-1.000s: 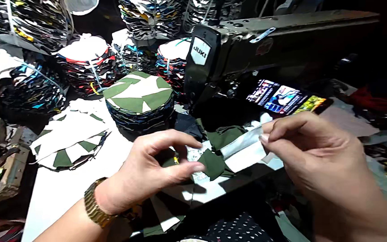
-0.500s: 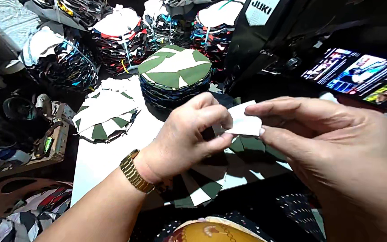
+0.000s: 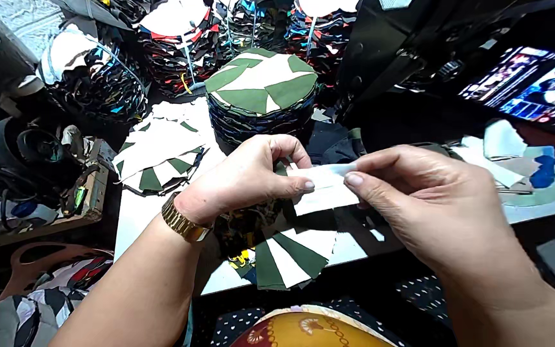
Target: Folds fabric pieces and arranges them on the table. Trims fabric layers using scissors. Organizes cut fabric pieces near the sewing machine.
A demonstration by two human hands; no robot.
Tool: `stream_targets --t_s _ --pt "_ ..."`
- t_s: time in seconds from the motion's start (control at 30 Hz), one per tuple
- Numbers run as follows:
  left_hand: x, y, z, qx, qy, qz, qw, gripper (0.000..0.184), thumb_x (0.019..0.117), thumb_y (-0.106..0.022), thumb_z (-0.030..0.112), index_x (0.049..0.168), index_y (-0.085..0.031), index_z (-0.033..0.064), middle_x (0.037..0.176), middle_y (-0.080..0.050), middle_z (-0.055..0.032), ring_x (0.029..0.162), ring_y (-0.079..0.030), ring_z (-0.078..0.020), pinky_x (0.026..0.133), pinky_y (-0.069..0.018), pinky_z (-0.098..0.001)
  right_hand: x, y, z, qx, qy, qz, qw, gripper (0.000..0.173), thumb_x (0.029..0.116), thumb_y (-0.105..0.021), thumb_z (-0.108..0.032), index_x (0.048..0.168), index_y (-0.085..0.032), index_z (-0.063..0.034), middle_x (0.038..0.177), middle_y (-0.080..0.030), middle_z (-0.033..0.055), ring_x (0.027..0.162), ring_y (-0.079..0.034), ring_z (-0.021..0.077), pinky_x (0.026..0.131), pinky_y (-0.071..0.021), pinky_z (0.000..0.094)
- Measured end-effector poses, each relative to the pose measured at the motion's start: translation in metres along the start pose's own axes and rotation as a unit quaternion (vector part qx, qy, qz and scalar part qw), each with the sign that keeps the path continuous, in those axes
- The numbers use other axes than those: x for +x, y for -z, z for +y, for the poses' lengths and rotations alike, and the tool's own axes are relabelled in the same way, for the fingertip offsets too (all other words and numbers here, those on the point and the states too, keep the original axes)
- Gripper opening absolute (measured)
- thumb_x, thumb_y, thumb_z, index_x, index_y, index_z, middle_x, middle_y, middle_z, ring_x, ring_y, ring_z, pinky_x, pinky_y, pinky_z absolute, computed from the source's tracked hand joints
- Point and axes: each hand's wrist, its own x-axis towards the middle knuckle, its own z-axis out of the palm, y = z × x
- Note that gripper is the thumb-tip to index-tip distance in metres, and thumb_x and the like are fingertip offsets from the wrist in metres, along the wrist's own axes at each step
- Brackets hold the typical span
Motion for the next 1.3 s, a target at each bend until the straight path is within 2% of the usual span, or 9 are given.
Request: stream_targets --t_s 0.23,0.47,0.63,0.77,0.9,0.97,1.03,1.13,1.3 --pt "0.001 -0.011 0.006 0.114 0.111 -0.019 0.987 0.027 0.0884 -0.080 0.007 0.108 -0.062 0.0062 0.082 -0.070 -0.0051 0.065 -0.068 -0.0090 0.063 -0.0578 -0.0240 0.008 -0.019 0.019 -0.155 0.040 -0.048 0.986 0.014 0.0922 -0.066 -0.009 0.106 -0.070 -0.0082 0.084 -0.068 -0.0002 0.071 -0.064 0.0016 0.065 -0.0557 0.0173" --pt "0.005 -0.014 0.002 0.264 0.152 -0.027 0.952 0.035 0.0894 -0.081 0.018 0.117 -0.062 0.0075 0.088 -0.067 -0.0054 0.072 -0.063 -0.0122 0.068 -0.0538 -0.0301 0.015 -0.024 0.025 -0.288 0.115 -0.122 0.943 0.008 0.0892 -0.073 -0.008 0.096 -0.069 -0.0055 0.083 -0.065 0.0070 0.072 -0.066 0.0210 0.065 -0.0567 0.0409" --pt "0.001 -0.009 -0.001 0.288 0.112 0.037 0.950 0.041 0.0872 -0.083 0.025 0.117 -0.061 0.0071 0.085 -0.066 -0.0052 0.071 -0.064 -0.0137 0.067 -0.0549 -0.0331 0.024 -0.011 0.022 -0.217 0.165 -0.110 0.956 0.007 0.0892 -0.067 -0.009 0.093 -0.073 -0.0092 0.089 -0.063 0.0013 0.079 -0.062 0.0079 0.069 -0.0534 0.0220" --pt "0.003 -0.002 -0.008 0.178 0.065 0.111 0.975 0.030 0.0924 -0.078 0.021 0.113 -0.061 0.0073 0.084 -0.065 -0.0041 0.066 -0.060 -0.0095 0.061 -0.0515 -0.0250 0.022 -0.014 0.024 -0.167 0.228 -0.170 0.944 0.016 0.0938 -0.062 -0.011 0.098 -0.078 -0.0099 0.098 -0.068 0.0028 0.090 -0.065 0.0133 0.078 -0.0556 0.0297" --pt "0.004 -0.004 -0.008 0.024 0.051 0.098 0.994 0.019 0.0975 -0.071 0.019 0.109 -0.063 0.0066 0.075 -0.064 -0.0029 0.056 -0.057 -0.0071 0.050 -0.0478 -0.0195 0.008 -0.022 0.025 -0.217 0.229 -0.222 0.922 0.020 0.0920 -0.059 -0.022 0.092 -0.079 -0.0189 0.088 -0.059 -0.0045 0.082 -0.059 0.0093 0.068 -0.0504 0.0262" --pt "0.002 -0.008 -0.003 -0.071 0.077 0.075 0.992 0.014 0.1024 -0.064 0.018 0.107 -0.061 0.0048 0.068 -0.059 -0.0041 0.048 -0.049 -0.0061 0.043 -0.0380 -0.0169 -0.001 -0.025 0.016 -0.255 0.216 -0.222 0.916 0.018 0.0914 -0.059 -0.024 0.089 -0.076 -0.0171 0.087 -0.056 -0.0026 0.077 -0.057 0.0110 0.062 -0.0495 0.0269" --pt "0.001 -0.011 0.000 -0.166 0.100 0.059 0.979 0.014 0.1071 -0.054 0.017 0.109 -0.058 0.0039 0.068 -0.058 -0.0040 0.049 -0.047 -0.0038 0.042 -0.0349 -0.0144 -0.009 -0.029 0.010 -0.281 0.202 -0.214 0.913 0.022 0.0935 -0.058 -0.027 0.091 -0.076 -0.0147 0.087 -0.057 -0.0001 0.073 -0.057 0.0127 0.058 -0.0496 0.0279" --pt "0.003 -0.011 0.000 -0.291 0.133 0.047 0.946 0.018 0.1101 -0.043 0.016 0.119 -0.054 0.0049 0.075 -0.058 -0.0043 0.053 -0.051 -0.0037 0.046 -0.0413 -0.0139 -0.014 -0.027 0.006 -0.240 0.163 -0.206 0.935 0.026 0.0980 -0.054 -0.027 0.102 -0.078 -0.0158 0.088 -0.056 -0.0034 0.069 -0.056 0.0059 0.055 -0.0494 0.0218" --pt "0.005 -0.010 0.005 -0.388 0.185 0.043 0.902 0.024 0.1057 -0.039 0.012 0.122 -0.056 0.0066 0.076 -0.062 -0.0040 0.053 -0.054 -0.0040 0.047 -0.0440 -0.0149 0.005 0.007 0.002 -0.169 0.128 -0.140 0.967 0.021 0.0919 -0.060 -0.012 0.104 -0.077 -0.0128 0.094 -0.066 -0.0042 0.081 -0.064 0.0014 0.070 -0.0565 0.0175"
